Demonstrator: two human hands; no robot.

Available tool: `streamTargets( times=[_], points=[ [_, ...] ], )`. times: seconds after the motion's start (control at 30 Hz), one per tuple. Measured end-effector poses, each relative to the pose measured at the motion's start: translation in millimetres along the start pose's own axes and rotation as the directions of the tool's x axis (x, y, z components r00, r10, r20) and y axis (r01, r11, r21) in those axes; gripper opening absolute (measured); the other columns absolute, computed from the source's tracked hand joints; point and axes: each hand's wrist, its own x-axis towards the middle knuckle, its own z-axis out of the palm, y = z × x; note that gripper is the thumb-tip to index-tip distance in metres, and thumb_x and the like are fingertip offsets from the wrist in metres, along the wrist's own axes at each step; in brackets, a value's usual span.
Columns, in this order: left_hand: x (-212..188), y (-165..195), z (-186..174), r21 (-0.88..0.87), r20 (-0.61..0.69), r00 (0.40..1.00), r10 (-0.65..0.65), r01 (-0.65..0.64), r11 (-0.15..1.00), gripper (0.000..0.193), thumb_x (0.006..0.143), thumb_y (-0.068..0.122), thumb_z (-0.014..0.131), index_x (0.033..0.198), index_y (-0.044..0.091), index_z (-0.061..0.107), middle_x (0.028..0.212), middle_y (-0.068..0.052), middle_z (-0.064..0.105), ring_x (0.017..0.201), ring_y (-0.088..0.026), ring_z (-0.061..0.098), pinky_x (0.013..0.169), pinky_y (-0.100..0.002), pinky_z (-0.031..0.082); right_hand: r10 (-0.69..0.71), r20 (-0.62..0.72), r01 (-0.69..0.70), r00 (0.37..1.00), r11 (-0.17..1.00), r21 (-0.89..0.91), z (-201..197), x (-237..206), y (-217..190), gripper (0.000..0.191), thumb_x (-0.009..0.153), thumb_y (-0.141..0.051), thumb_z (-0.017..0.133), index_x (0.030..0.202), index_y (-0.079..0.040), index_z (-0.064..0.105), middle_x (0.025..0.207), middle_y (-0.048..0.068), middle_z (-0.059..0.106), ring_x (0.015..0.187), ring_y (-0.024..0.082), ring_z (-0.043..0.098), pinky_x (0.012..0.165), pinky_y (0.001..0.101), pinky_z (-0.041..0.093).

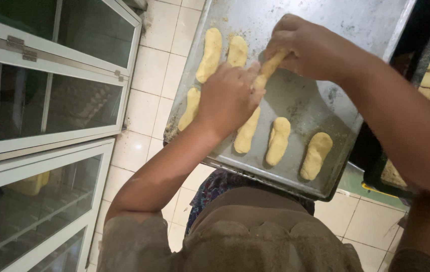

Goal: The person pinches off pieces of dough, rolls and shapes each piece into a short log by hand, coats it in a tray of breadcrumb-like powder, and places the coated dough pieces in rows on a metal baking tray, filling the tray with shaped dough pieces.

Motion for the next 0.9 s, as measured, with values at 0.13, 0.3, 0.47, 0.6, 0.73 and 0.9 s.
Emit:
streamTargets(
  times=[0.13, 0.3, 0.47, 0.6, 0.73, 0.9],
  points=[
    [-1, 1, 9, -0.039, 0.048, 0.998, -0.04, 0.042, 0.998, 0.033, 0.096, 0.022, 0.068, 0.122, 0.001, 0.071, 0.087, -0.014, 0.071, 0.093, -0.034, 0.064, 0.085, -0.045, 0.053, -0.174, -0.18, 0.174, 0.968, 0.985, -0.016, 14, -1, 0, 0.028, 0.088, 0.009, 0.069, 0.111, -0.007, 0.074, 0.129, 0.013, 0.066, 0.118, 0.031, 0.067, 0.1, 0.0393, 0.056],
    [-2, 2, 10, -0.059, 0.105, 0.993, -0.056, 0.062, 0.996, 0.026, 0.091, 0.022, 0.071, 0.11, 0.003, 0.071, 0.089, -0.014, 0.071, 0.094, -0.035, 0.064, 0.087, -0.046, 0.052, 0.063, -0.242, -0.081, 0.968, 0.995, -0.066, 9, -12, -3, 0.05, 0.087, 0.007, 0.065, 0.135, -0.004, 0.068, 0.127, 0.019, 0.064, 0.111, 0.037, 0.064, 0.096, 0.0452, 0.054],
    [-2, 2, 10, -0.005, 0.104, 0.994, -0.014, 0.014, 1.0, 0.037, 0.09, 0.012, 0.067, 0.124, -0.002, 0.067, 0.091, -0.015, 0.069, 0.095, -0.035, 0.063, 0.085, -0.045, 0.052, 0.296, -0.138, -0.288, 0.945, 0.955, 0.073, 8, -10, -10, 0.035, 0.098, -0.021, 0.074, 0.131, -0.009, 0.071, 0.119, 0.015, 0.067, 0.102, 0.033, 0.065, 0.09, 0.0442, 0.053],
    [-9, -2, 1, 0.095, 0.05, 0.999, 0.002, -0.007, 0.995, 0.042, 0.087, 0.001, 0.059, 0.128, -0.001, 0.067, 0.1, -0.014, 0.071, 0.101, -0.034, 0.063, 0.09, -0.041, 0.054, 0.209, -0.129, -0.204, 0.969, 0.978, 0.054, 25, -4, -11, 0.037, 0.089, -0.023, 0.08, 0.123, -0.011, 0.076, 0.115, 0.013, 0.068, 0.098, 0.03, 0.067, 0.087, 0.0415, 0.054],
    [-16, -5, -8, 0.09, 0.01, 1.0, -0.019, 0.018, 0.996, 0.039, 0.091, 0.001, 0.057, 0.128, 0.002, 0.067, 0.117, -0.014, 0.072, 0.114, -0.033, 0.064, 0.096, -0.041, 0.054, 0.234, -0.157, -0.226, 0.959, 0.972, 0.069, 33, -6, -8, 0.036, 0.089, -0.024, 0.08, 0.122, -0.01, 0.076, 0.114, 0.012, 0.068, 0.099, 0.03, 0.067, 0.086, 0.0412, 0.055],
    [-12, 6, 7, -0.129, 0.041, 0.988, 0.149, -0.142, 0.981, 0.026, 0.096, 0.01, 0.063, 0.121, 0.006, 0.072, 0.136, -0.014, 0.066, 0.124, -0.03, 0.063, 0.098, -0.039, 0.055, 0.252, -0.218, -0.24, 0.943, 0.968, 0.077, 31, -11, -10, 0.031, 0.093, -0.021, 0.078, 0.121, -0.009, 0.076, 0.116, 0.012, 0.068, 0.105, 0.03, 0.067, 0.091, 0.0413, 0.054]
  ],
)
